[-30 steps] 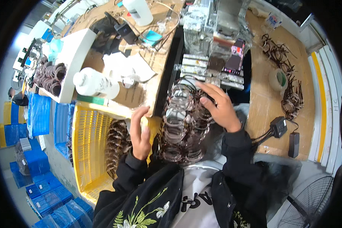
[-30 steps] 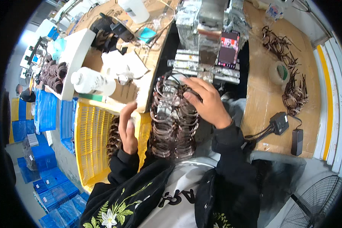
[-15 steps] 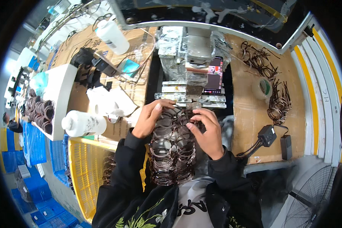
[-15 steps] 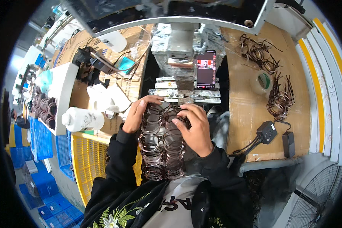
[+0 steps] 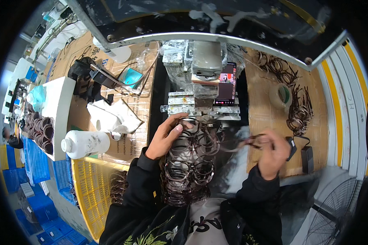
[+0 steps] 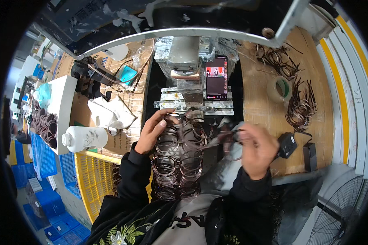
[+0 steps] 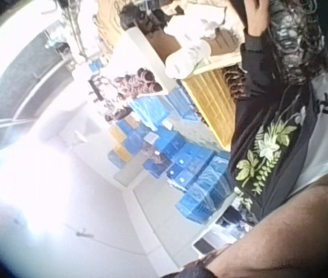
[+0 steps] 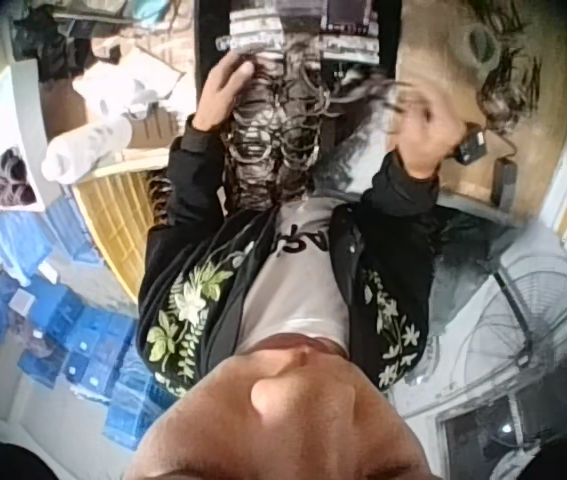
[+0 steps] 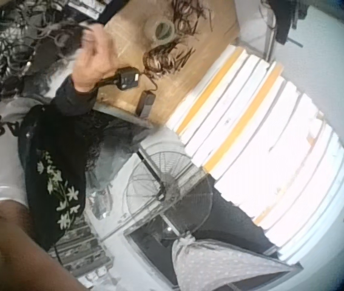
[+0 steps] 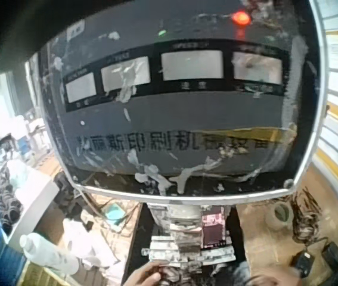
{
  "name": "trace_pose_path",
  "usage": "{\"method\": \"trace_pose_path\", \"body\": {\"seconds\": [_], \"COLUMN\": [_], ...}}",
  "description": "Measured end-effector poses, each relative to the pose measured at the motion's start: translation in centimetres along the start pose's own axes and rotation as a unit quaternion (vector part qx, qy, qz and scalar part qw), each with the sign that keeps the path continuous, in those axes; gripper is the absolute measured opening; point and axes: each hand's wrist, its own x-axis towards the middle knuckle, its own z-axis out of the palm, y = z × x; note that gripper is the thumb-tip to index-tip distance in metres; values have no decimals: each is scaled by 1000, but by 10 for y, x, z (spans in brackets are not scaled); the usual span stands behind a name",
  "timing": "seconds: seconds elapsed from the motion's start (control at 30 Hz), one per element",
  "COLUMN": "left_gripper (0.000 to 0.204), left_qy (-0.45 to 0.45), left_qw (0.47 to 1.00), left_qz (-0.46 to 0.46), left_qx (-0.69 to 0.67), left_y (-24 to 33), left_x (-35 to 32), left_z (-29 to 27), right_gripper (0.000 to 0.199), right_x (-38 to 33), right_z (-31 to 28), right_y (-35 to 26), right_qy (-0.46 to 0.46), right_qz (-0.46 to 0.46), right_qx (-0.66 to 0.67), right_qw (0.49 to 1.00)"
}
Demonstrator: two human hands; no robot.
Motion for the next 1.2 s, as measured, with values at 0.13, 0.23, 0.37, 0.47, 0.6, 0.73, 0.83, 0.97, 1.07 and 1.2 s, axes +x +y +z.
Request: {"method": "trace_pose_path", "body": {"seconds": [0.13, 0.23, 0.37, 0.47, 0.6, 0.73, 0.83, 0.97, 1.07, 1.2], "left_gripper": [33, 34, 36, 37, 36, 24, 17, 13, 42, 64], "left_qy": [21, 44, 80, 88, 141, 211, 217, 148, 99, 34], "left_qw": [999, 998, 995, 995, 985, 958, 925, 867, 869, 917], "left_qz": [-34, -44, -40, -46, -35, 44, 145, 268, 278, 297], "left_qx": [19, -28, -41, 4, 94, 192, 278, 394, 398, 262], "left_y": [2, 3, 5, 7, 13, 26, 42, 69, 86, 93], "left_x": [0, 2, 3, 2, 1, 4, 7, 14, 15, 12], "left_z": [-3, -4, -9, -12, -9, -2, 3, 11, 29, 57], "right_gripper": [23, 21, 20, 13, 18, 19, 20, 20, 14, 15], "right_x": [27, 51, 69, 73, 74, 74, 76, 74, 59, 32], "right_z": [20, 65, 110, 127, 133, 137, 138, 134, 124, 99], "right_y": [40, 72, 93, 94, 94, 101, 105, 94, 68, 29], "right_qy": [130, 135, 72, 61, 72, 80, 105, 125, 84, -97], "right_qz": [34, -62, -10, 10, -23, -46, -47, -72, -46, -284], "right_qx": [325, 233, 392, 348, 307, 295, 253, 172, 165, 125], "right_qw": [936, 961, 917, 936, 949, 951, 961, 975, 982, 946]}}
